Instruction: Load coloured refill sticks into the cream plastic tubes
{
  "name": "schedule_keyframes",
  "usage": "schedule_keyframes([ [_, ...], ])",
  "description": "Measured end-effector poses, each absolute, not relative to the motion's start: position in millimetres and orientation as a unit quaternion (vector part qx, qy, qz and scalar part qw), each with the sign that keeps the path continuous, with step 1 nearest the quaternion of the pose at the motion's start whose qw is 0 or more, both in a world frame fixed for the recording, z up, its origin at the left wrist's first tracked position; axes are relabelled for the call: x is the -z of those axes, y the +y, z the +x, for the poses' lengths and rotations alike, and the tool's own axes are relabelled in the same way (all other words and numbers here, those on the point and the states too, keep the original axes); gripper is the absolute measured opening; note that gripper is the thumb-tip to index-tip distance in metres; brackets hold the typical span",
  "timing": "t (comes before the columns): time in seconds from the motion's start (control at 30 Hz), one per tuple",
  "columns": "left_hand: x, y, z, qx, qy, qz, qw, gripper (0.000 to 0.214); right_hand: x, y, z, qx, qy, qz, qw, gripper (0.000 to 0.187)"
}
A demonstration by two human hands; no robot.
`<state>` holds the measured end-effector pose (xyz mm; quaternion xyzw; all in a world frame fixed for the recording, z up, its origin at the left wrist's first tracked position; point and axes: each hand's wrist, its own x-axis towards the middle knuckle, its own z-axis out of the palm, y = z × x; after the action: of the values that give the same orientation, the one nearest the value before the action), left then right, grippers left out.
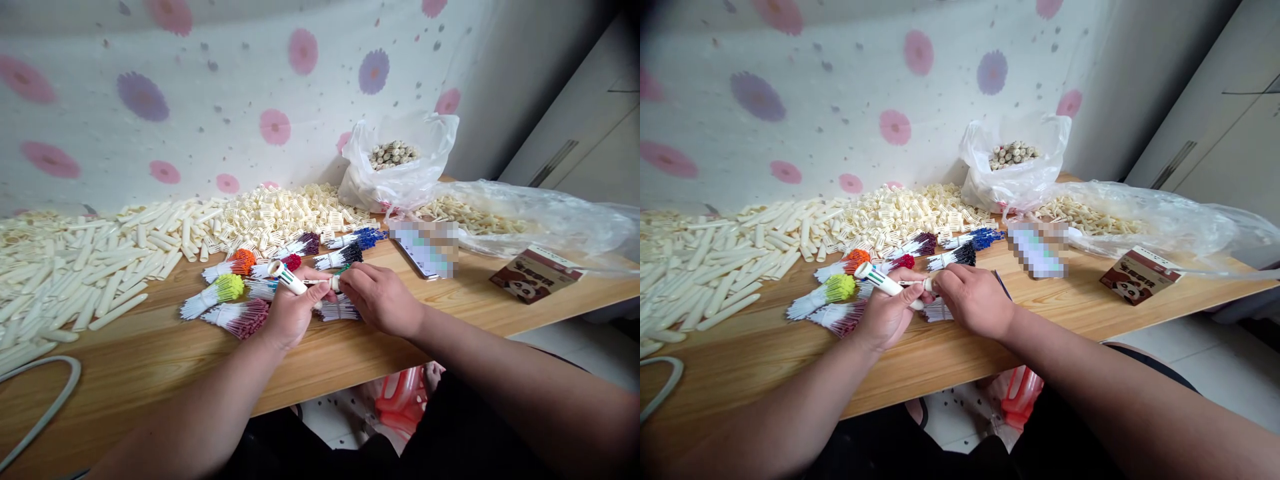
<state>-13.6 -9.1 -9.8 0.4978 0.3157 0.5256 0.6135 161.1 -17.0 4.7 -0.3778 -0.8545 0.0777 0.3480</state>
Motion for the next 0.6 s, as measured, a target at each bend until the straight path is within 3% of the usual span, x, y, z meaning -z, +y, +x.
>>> schedule_keyframes([
  [0.07, 11.6, -7.8, -14.6, -0.525, 0.309, 0.513, 0.605, 0.013, -6.8, -17.0, 156.8, -0.232, -0.809, -0.399, 0.365, 0.021],
  [0.17, 14.6, -5.4, -16.1, -0.528, 0.306, 0.528, 0.591, 0.013, -12.4, -16.6, 152.1, -0.501, -0.688, -0.419, 0.318, 0.027],
  [0.23, 14.6, -4.8, -15.9, -0.533, 0.309, 0.518, 0.593, 0.013, -12.9, -16.3, 152.7, -0.489, -0.691, -0.43, 0.314, 0.026],
  [0.33, 12.1, -5.7, -14.2, -0.534, 0.318, 0.485, 0.616, 0.013, -7.3, -15.9, 156.1, -0.219, -0.798, -0.427, 0.363, 0.017],
  [0.4, 10.9, -6.5, -13.2, -0.53, 0.322, 0.469, 0.629, 0.014, -3.5, -15.6, 156.1, -0.119, -0.827, -0.41, 0.366, 0.015],
  [0.47, 10.9, -6.8, -13.1, -0.526, 0.323, 0.474, 0.628, 0.015, -3.2, -15.2, 153.5, -0.201, -0.804, -0.423, 0.366, 0.019],
  [0.6, 12.1, -7.1, -13.8, -0.516, 0.319, 0.511, 0.609, 0.014, -11.5, -15.4, 150.9, -0.521, -0.66, -0.436, 0.32, 0.025],
])
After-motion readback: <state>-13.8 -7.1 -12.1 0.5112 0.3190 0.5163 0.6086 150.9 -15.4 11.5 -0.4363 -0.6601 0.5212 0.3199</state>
